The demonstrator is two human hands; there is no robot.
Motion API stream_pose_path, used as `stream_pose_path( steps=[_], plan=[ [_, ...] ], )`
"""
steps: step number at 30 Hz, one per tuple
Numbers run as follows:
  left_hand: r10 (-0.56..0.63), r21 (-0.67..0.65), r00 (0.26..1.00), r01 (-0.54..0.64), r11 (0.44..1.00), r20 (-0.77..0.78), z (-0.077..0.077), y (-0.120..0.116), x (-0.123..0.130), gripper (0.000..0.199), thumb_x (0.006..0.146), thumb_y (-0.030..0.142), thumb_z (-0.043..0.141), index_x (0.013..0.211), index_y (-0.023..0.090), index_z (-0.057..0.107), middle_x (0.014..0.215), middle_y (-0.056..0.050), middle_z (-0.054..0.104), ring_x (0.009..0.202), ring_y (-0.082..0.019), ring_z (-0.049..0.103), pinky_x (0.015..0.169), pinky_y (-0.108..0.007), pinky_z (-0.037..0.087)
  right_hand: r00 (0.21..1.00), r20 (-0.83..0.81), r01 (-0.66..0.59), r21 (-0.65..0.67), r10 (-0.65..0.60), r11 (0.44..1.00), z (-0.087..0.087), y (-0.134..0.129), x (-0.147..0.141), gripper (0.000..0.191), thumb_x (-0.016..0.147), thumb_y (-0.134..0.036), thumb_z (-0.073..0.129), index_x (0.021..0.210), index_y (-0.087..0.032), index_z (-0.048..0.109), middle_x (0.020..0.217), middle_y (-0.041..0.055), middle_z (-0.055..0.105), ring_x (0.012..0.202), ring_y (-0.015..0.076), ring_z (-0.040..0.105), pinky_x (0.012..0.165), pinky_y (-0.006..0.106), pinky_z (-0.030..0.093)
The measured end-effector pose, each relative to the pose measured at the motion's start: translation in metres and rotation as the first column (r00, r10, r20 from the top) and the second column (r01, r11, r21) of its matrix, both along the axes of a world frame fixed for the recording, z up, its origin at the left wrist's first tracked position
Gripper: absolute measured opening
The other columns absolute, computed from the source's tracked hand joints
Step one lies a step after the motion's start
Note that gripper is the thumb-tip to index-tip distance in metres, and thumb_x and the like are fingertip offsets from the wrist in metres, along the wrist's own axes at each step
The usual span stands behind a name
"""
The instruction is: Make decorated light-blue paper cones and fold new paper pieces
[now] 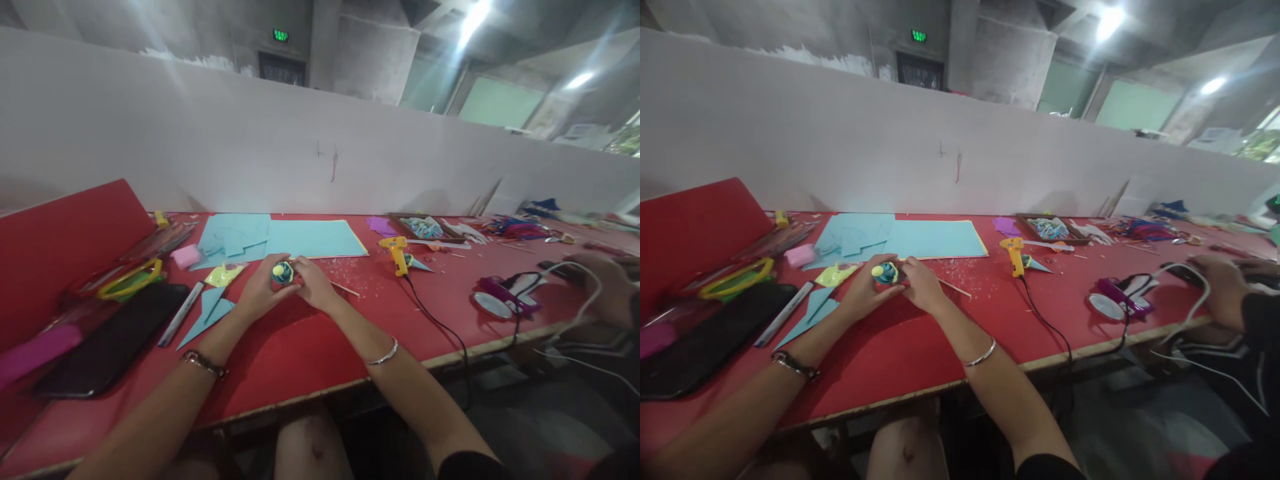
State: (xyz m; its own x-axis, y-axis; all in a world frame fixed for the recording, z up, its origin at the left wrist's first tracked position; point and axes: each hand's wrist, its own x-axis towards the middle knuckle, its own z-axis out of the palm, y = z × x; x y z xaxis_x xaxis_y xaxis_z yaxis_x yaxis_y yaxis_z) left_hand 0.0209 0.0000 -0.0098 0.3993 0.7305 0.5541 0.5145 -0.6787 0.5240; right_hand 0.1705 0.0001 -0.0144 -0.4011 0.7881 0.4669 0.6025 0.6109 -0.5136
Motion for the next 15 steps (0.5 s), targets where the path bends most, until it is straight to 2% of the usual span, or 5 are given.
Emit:
stream_pose_path(
  steps=[5, 8, 11, 13, 15],
  plan=[
    [0.06, -0.019, 0.998, -0.06, 0.998, 0.019, -0.003, 0.0, 0.001, 0.055, 0.071, 0.038, 0.057, 0.117, 0.02, 0.034, 0.116, -0.009, 0.047, 0.107, -0.02, 0.047, 0.091, -0.034, 0.038, 0.999, -0.034, 0.032, 0.015, -0.031, 0.999, -0.001, 0.001, 0.0, 0.01, 0.074, -0.022, 0.053, 0.082, -0.018, 0.054, 0.083, 0.0027, 0.05, 0.077, 0.0151, 0.049, 0.067, 0.026, 0.039],
    [0.105, -0.017, 0.993, -0.104, 0.994, 0.054, -0.002, 0.0, 0.001, 0.054, 0.068, 0.039, 0.058, 0.113, 0.019, 0.036, 0.113, -0.008, 0.048, 0.101, -0.019, 0.049, 0.085, -0.033, 0.041, 0.994, -0.073, 0.079, 0.048, -0.075, 0.996, 0.0, 0.002, 0.001, 0.007, 0.073, -0.019, 0.053, 0.079, -0.017, 0.054, 0.076, 0.0015, 0.049, 0.071, 0.0141, 0.048, 0.065, 0.025, 0.038],
    [0.207, -0.029, 0.972, -0.205, 0.978, 0.111, 0.001, -0.002, 0.001, 0.051, 0.063, 0.042, 0.062, 0.103, 0.018, 0.039, 0.093, -0.004, 0.053, 0.083, -0.016, 0.054, 0.07, -0.029, 0.044, 0.984, -0.106, 0.156, 0.11, -0.145, 0.982, 0.0, 0.004, 0.002, 0.003, 0.071, -0.019, 0.055, 0.072, -0.017, 0.053, 0.071, 0.0012, 0.049, 0.07, 0.0146, 0.046, 0.065, 0.026, 0.037],
    [0.285, -0.063, 0.952, -0.28, 0.958, 0.108, 0.004, -0.004, 0.0, 0.045, 0.062, 0.044, 0.061, 0.094, 0.017, 0.043, 0.076, 0.0, 0.054, 0.067, -0.014, 0.053, 0.061, -0.026, 0.043, 0.971, -0.15, 0.206, 0.132, -0.186, 0.97, 0.0, 0.005, 0.002, 0.008, 0.071, -0.021, 0.056, 0.066, -0.017, 0.051, 0.069, 0.001, 0.047, 0.068, 0.0145, 0.045, 0.063, 0.026, 0.037],
    [0.286, -0.109, 0.957, -0.278, 0.954, 0.057, 0.007, -0.005, -0.001, 0.033, 0.067, 0.046, 0.056, 0.081, 0.017, 0.047, 0.063, 0.003, 0.051, 0.056, -0.012, 0.049, 0.055, -0.024, 0.039, 0.959, -0.206, 0.222, 0.132, -0.193, 0.966, 0.001, 0.006, 0.002, 0.012, 0.072, -0.022, 0.057, 0.064, -0.017, 0.05, 0.07, 0.001, 0.046, 0.067, 0.0138, 0.045, 0.062, 0.025, 0.037]
  ],
)
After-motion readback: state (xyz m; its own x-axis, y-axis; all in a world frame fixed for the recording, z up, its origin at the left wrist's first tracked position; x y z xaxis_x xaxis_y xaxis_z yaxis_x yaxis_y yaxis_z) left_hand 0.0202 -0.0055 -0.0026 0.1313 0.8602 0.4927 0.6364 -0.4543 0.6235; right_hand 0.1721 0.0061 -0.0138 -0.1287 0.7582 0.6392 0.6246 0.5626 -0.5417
